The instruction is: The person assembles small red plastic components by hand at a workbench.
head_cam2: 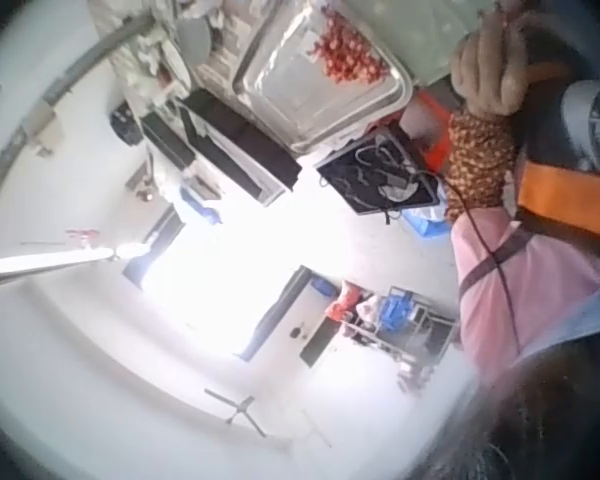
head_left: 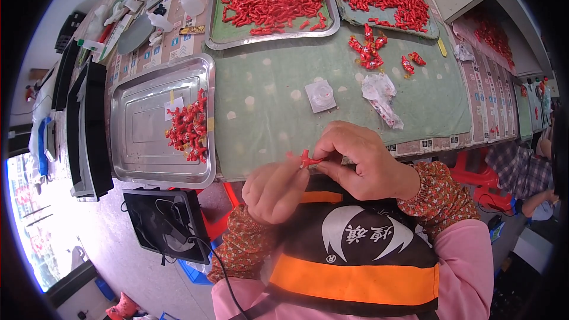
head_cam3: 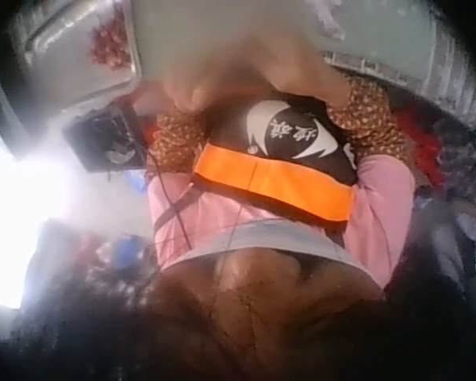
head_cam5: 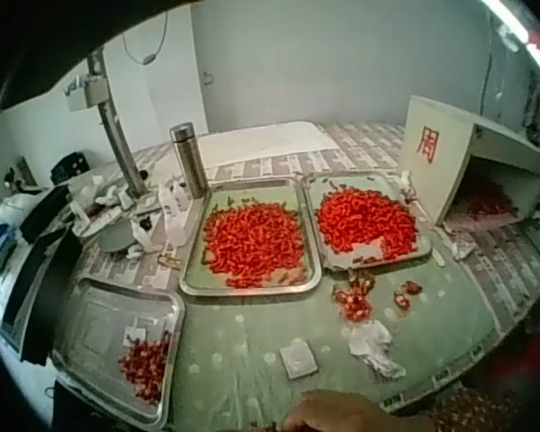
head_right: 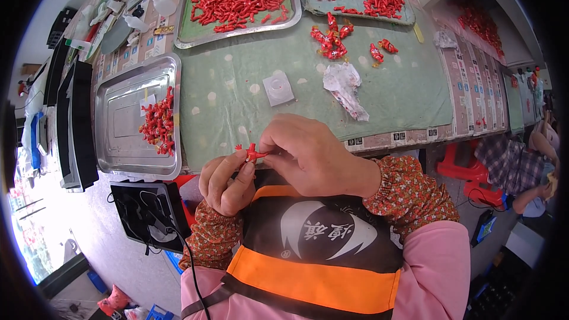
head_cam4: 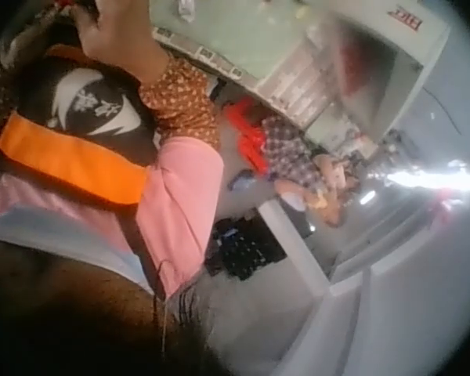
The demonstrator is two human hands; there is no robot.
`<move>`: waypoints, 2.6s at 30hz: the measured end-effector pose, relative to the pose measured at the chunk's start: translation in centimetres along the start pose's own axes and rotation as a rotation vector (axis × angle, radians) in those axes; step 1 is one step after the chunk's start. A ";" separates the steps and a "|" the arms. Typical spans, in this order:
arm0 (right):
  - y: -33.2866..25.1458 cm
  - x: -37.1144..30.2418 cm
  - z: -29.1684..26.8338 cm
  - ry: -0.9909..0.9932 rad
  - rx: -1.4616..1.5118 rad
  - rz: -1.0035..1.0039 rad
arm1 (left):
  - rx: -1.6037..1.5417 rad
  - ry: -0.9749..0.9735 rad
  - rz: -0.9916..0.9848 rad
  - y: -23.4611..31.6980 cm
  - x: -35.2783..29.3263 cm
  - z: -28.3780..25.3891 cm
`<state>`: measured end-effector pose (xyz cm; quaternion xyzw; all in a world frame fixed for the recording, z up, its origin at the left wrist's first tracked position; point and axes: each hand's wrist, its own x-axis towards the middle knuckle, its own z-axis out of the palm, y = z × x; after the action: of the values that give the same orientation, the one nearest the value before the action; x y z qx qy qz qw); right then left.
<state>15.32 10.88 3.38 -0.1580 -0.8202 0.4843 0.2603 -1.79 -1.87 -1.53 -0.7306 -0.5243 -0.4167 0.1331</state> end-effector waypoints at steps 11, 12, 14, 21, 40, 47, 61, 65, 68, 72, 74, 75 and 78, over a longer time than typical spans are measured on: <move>-1.0 0.9 -0.4 0.000 0.022 0.124 | -0.039 0.147 -0.144 -1.1 0.8 0.3; -1.1 1.0 -0.8 -0.009 0.029 0.108 | -0.061 0.192 -0.271 -1.6 0.9 0.0; -1.0 1.2 -1.6 0.035 0.015 0.084 | -0.090 0.279 -0.484 -2.9 1.1 -0.7; 0.5 0.5 -4.8 0.124 -0.079 0.129 | 0.033 0.311 -1.039 -9.3 -0.2 -6.9; 7.3 1.9 -10.3 0.394 -0.538 0.204 | 0.224 0.331 -1.026 -12.9 -1.7 -8.1; 8.7 3.7 -10.1 0.268 -0.848 0.119 | 0.194 0.406 -0.800 -7.0 1.6 -6.3; 4.0 2.9 -9.4 0.208 -0.323 0.218 | -0.477 -0.043 -0.659 0.9 5.6 -0.5; -1.0 2.2 -8.2 -0.051 -0.163 0.041 | -0.471 -0.144 -0.624 2.5 7.3 0.8; -2.2 2.2 -6.4 -0.090 -0.176 -0.111 | -0.481 -0.199 -0.581 2.6 6.8 1.0; -2.0 3.4 -7.1 -0.139 -0.157 -0.114 | -0.558 -0.212 -0.717 2.2 5.9 1.0; -0.1 5.1 -8.9 0.015 -0.261 -0.020 | -0.683 -0.155 -0.828 1.8 5.0 1.0; 1.9 6.4 -10.1 0.096 -0.381 -0.006 | -0.811 -0.093 -0.936 1.7 4.4 1.1; 8.7 9.4 -14.3 0.316 -0.654 0.123 | -0.918 -0.032 -0.986 1.4 4.0 1.1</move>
<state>16.04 30.01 3.93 -0.3547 -0.8703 0.1806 0.2902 0.34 0.84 1.12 -0.3942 -0.5681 -0.5985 -0.4046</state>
